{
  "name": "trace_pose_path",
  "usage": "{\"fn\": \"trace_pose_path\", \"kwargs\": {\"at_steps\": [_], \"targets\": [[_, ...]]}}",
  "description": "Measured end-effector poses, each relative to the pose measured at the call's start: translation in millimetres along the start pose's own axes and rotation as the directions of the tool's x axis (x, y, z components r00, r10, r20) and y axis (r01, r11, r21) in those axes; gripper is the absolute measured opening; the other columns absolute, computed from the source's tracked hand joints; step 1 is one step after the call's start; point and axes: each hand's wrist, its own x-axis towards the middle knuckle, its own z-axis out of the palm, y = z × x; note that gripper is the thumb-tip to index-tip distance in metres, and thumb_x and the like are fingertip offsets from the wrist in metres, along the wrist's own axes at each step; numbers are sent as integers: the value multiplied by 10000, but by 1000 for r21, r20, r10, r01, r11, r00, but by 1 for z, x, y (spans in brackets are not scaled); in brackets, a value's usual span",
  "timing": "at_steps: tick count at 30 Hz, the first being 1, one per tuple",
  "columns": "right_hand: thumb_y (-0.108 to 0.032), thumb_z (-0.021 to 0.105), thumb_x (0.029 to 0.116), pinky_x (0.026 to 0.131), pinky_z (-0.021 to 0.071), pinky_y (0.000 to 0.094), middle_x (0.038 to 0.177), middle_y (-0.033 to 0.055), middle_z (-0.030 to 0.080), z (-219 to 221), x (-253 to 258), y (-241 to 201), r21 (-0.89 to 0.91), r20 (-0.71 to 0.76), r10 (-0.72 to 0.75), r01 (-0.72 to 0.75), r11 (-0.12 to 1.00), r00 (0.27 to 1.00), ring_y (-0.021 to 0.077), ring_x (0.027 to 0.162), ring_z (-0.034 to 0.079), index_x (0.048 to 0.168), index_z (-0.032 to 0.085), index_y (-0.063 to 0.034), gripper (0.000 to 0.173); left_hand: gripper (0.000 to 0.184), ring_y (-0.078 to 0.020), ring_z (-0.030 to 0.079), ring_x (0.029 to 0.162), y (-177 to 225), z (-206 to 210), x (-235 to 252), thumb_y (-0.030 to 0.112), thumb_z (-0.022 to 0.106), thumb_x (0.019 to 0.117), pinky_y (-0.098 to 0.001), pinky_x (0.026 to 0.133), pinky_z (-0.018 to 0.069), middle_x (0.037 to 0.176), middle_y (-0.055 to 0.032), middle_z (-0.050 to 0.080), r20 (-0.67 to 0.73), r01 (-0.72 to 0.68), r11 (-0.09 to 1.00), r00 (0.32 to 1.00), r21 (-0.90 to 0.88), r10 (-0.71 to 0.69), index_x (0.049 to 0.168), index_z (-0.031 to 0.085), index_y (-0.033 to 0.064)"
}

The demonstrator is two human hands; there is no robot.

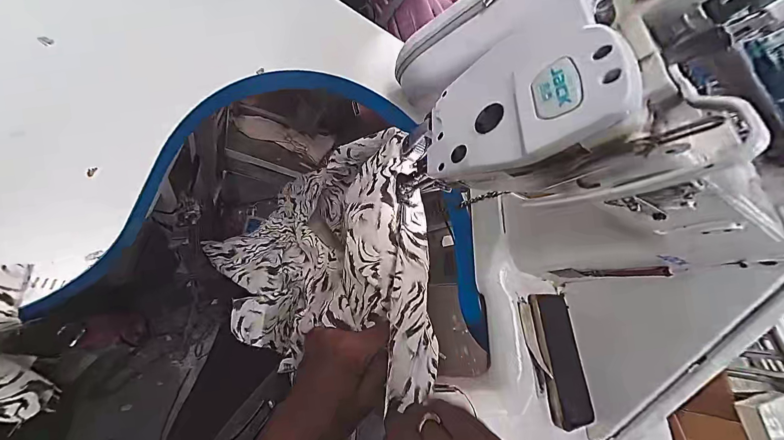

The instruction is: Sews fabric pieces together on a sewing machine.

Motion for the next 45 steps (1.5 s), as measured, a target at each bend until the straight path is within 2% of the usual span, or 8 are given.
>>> {"fn": "trace_pose_path", "kwargs": {"at_steps": [6,11,15,27,33,37,41,45], "targets": [[-72,649,876,437,483,313,644,95,658,4,11,9,-16,-47,66,-67,998,997,223,517,645,853,744,-26,109,244,-144,501,435,-6,6,16,140,543,937,-307,421,377,513,-37,526,-98,-56,998,994,27,58,755,680,53],[-41,625,909,900,528,529,804,101,735,11,16,18,-23,-94,67,-70,997,993,267,693,704,985,777,-31,170,257,-138,575,501,-1,3,6,122,533,953,-267,475,443,570,-39,593,-149,-124,983,978,137,144,739,662,60],[-50,605,906,508,473,263,720,112,664,17,26,21,18,-257,148,-149,989,955,198,564,602,1052,780,28,241,246,-155,595,506,1,12,7,108,558,951,-274,499,478,567,-49,616,-177,-134,986,973,100,150,815,747,29],[-114,523,928,446,448,322,693,117,662,54,77,44,194,-462,291,-225,955,837,203,508,588,1126,758,42,345,261,7,510,582,-25,19,60,96,535,996,-198,577,425,653,10,608,-69,132,885,981,-447,-182,844,719,-10],[-120,617,929,613,477,98,690,-105,599,99,3,87,856,-130,478,-145,496,869,-88,625,548,908,665,-47,90,306,-24,494,575,-18,13,74,175,515,1040,-223,584,446,699,14,614,34,258,906,964,-335,-263,1162,720,-17],[-222,539,984,561,462,265,601,32,606,46,19,64,319,-380,190,-65,946,905,130,557,584,773,674,-56,301,300,-206,565,491,2,0,46,117,564,955,-383,507,470,605,-95,626,47,85,996,995,-4,-84,1131,752,-36],[-174,495,954,434,406,316,512,23,514,53,53,44,67,-473,105,-83,994,875,184,451,544,742,662,-69,290,267,-51,488,542,-19,-4,47,106,533,978,-247,536,405,602,2,542,149,116,948,986,-295,-75,762,664,21],[-182,519,948,423,425,323,554,42,567,57,54,48,81,-501,187,-169,982,845,194,473,581,778,693,-45,279,243,-47,497,554,-16,0,46,119,550,988,-250,559,422,631,-16,577,143,164,925,982,-344,-121,866,705,-22]]}}
